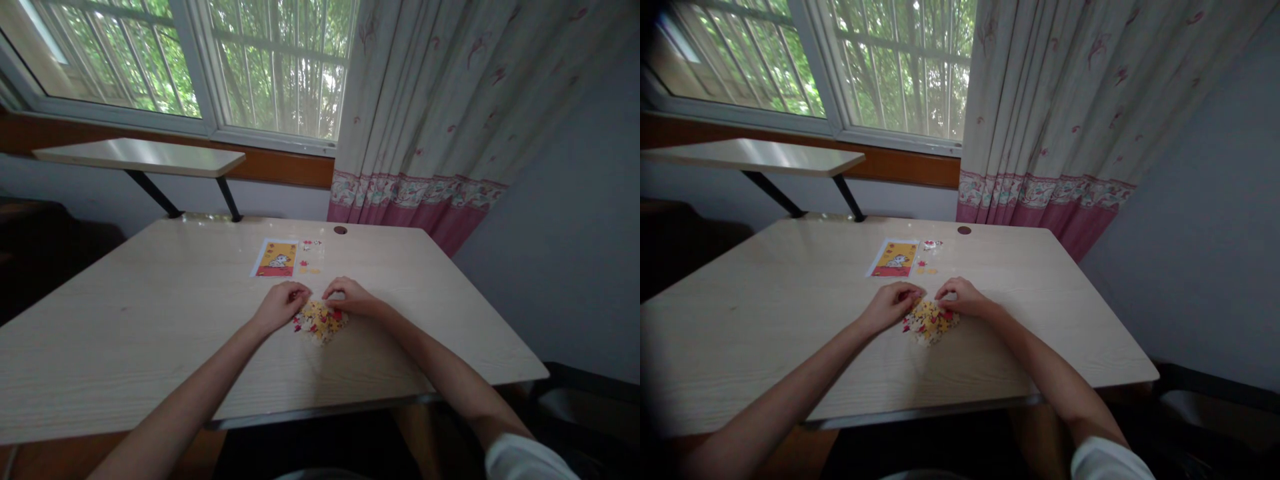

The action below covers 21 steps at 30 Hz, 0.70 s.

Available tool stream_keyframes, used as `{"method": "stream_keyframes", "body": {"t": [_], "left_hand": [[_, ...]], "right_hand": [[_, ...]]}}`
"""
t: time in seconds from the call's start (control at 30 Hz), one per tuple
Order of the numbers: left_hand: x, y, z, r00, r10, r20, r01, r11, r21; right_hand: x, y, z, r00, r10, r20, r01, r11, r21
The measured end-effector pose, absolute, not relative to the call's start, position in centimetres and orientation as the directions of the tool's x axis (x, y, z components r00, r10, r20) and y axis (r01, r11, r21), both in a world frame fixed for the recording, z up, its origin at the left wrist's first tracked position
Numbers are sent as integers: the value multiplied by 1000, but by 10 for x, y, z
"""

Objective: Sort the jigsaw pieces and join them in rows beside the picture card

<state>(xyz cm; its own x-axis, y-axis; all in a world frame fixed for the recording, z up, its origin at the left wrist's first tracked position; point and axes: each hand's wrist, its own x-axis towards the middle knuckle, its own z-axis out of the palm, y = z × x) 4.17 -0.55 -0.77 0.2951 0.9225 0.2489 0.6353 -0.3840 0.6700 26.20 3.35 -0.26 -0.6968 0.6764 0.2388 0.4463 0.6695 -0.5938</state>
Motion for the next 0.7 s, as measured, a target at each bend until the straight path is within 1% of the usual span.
{"method": "stream_keyframes", "body": {"t": [0.13, 0.2, 0.27, 0.37, 0.4, 0.47, 0.57, 0.7], "left_hand": [[43, -7, -7, 303, 922, 243, 591, -382, 710], [45, -8, -5, 306, 923, 235, 570, -375, 731], [48, -9, -3, 311, 924, 221, 548, -365, 753], [51, -11, 0, 311, 931, 192, 522, -336, 784], [52, -11, 0, 306, 934, 183, 514, -324, 794], [52, -11, -1, 293, 941, 169, 496, -301, 815], [53, -10, -2, 280, 948, 154, 445, -270, 854], [54, -10, -1, 270, 955, 121, 390, -223, 893]], "right_hand": [[262, 29, 0, -643, 730, 231, 443, 601, -665], [262, 26, 1, -630, 727, 273, 436, 622, -650], [261, 24, 0, -631, 683, 368, 435, 704, -561], [259, 21, -2, -649, 560, 516, 459, 828, -321], [258, 20, -2, -653, 521, 549, 469, 848, -247], [257, 18, -2, -667, 462, 585, 481, 866, -135], [257, 15, -1, -708, 393, 587, 458, 888, -43], [260, 14, 1, -758, 306, 575, 388, 921, 22]]}}
